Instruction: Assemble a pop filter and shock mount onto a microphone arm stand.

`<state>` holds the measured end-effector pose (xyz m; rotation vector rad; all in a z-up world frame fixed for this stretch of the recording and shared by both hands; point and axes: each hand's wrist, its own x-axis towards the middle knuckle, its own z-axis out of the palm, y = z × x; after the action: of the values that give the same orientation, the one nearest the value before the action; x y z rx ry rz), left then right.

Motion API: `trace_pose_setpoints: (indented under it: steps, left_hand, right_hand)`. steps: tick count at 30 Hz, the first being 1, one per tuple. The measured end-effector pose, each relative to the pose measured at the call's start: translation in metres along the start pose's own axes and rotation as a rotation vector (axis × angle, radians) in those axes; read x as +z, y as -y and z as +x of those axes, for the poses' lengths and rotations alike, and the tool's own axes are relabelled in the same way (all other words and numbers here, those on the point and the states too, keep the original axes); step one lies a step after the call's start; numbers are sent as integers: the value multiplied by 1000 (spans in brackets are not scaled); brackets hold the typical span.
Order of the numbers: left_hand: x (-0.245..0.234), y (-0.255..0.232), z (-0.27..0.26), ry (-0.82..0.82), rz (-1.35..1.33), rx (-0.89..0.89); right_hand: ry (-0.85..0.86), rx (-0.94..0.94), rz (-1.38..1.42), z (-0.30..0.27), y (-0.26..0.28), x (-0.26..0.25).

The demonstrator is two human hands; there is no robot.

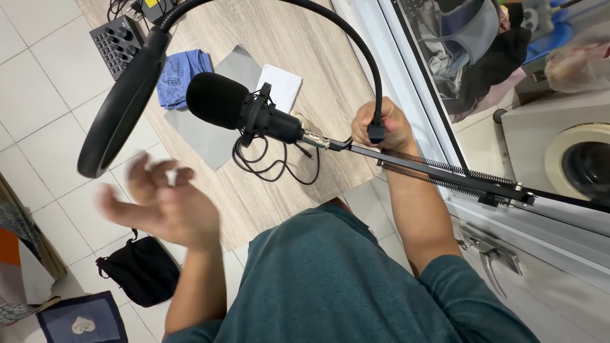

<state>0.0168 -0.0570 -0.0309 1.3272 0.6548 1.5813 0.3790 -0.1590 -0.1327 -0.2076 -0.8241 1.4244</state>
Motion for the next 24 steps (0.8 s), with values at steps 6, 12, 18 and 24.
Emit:
trace_pose_setpoints:
  steps: [6,12,18,24]
  left_hand:
    - [63,-7,-23,556,-87,-384]
    - [160,32,16,742,-293,-647]
    - [186,35,23,699,-497,-837]
    - [174,42,12,719,-548,-808]
  right_hand:
    - [1,55,-47,1,3,3]
    - [-44,202,-304,-8,6,-6]
    - [-161,279,-393,-10,14,-5]
    - [-414,232,-246,-5,13,13]
